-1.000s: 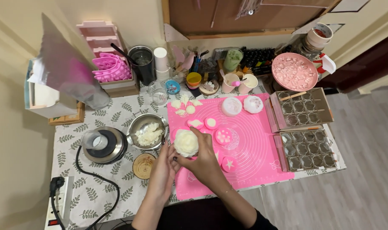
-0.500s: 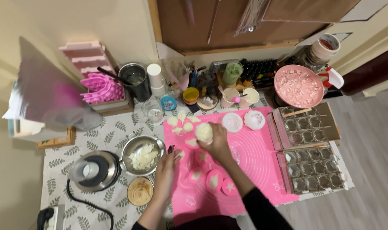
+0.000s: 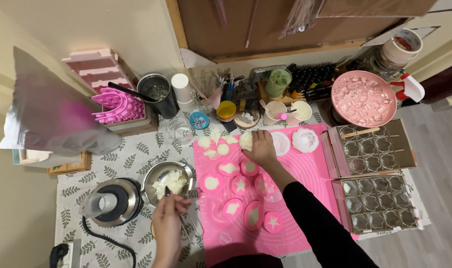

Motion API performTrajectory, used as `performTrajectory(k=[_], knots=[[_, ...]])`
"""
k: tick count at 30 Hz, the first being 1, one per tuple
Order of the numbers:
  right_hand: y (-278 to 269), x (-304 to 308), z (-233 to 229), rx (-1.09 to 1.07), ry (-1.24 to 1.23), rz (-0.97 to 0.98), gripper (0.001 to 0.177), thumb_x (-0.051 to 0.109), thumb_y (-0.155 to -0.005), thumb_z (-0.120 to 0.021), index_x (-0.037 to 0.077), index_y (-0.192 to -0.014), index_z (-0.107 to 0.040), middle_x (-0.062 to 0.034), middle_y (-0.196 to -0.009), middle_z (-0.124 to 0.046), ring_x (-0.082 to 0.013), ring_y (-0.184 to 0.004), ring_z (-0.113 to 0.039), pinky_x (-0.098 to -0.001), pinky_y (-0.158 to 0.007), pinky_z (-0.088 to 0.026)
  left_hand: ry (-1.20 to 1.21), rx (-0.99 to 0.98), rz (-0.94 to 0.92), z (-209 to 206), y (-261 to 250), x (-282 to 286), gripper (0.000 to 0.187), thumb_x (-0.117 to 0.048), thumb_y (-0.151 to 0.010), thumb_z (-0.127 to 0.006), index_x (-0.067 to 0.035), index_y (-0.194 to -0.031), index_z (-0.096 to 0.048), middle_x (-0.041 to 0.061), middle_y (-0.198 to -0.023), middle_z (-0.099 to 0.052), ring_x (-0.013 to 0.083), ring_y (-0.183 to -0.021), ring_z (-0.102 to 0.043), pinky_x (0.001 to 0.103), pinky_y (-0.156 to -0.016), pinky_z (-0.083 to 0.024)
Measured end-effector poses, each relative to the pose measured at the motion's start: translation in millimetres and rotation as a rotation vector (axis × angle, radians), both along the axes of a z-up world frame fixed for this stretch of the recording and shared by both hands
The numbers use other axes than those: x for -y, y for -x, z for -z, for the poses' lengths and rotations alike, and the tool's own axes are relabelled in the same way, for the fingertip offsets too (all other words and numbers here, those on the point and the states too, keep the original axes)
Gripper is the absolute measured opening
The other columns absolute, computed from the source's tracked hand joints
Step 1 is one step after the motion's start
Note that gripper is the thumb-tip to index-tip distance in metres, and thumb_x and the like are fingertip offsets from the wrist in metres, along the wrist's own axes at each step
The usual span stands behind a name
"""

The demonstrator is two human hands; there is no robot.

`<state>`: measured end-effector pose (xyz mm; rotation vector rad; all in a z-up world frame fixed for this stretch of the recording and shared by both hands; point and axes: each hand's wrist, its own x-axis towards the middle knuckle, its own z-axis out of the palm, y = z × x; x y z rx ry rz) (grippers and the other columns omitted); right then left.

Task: The person presses white wax pieces into the cavities of pink silicone molds, using a small blue tool to pack the wax down, and works over a bowl of white wax chunks beside a small electric melting pot on the table. They handle one mold at a time, turning it and filling its shaped cavities.

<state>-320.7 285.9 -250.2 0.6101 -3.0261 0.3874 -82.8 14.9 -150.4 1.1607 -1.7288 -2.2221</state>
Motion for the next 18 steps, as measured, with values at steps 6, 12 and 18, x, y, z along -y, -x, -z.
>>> performTrajectory(k=[6,12,18], knots=[[-1,2,8,-0.015,0.001,0.032,0.080,0.039,-0.072,-0.080,-0.011,-0.130,-0.056,-0.0246,-0.124,-0.057,-0.0394,-0.119,-0.049,-0.0479,-0.107,-0.039,0.067,-0.054,-0.156,-13,-22,25,0.015,-0.012,-0.102,-0.053,-0.003,-0.109,-0.063,0.007,-0.086,-0.069,0.0175,-0.083,-0.067,0.029,-0.073,-0.055],[-27,25,-19,-0.213,0.210,0.051,0.069,0.024,-0.071,-0.074,-0.011,-0.127,-0.057,-0.0297,-0.122,-0.058,-0.0443,-0.117,-0.048,-0.0488,-0.103,-0.037,0.163,-0.066,-0.295,-3,-70,59,0.017,-0.013,-0.102,-0.056,0.002,-0.107,-0.063,0.009,-0.089,-0.070,0.0201,-0.082,-0.067,0.034,-0.075,-0.054],[-139,97,-38,0.228,0.528,-0.043,0.015,0.013,-0.096,-0.055,0.005,-0.099,-0.067,-0.0161,-0.084,-0.072,-0.0353,-0.078,-0.069,-0.0477,-0.069,-0.053,0.073,-0.064,-0.385,32,-119,90,0.056,-0.033,-0.122,-0.042,0.010,-0.088,-0.055,0.014,-0.071,-0.055,0.0264,-0.081,-0.073,0.033,-0.079,-0.054]])
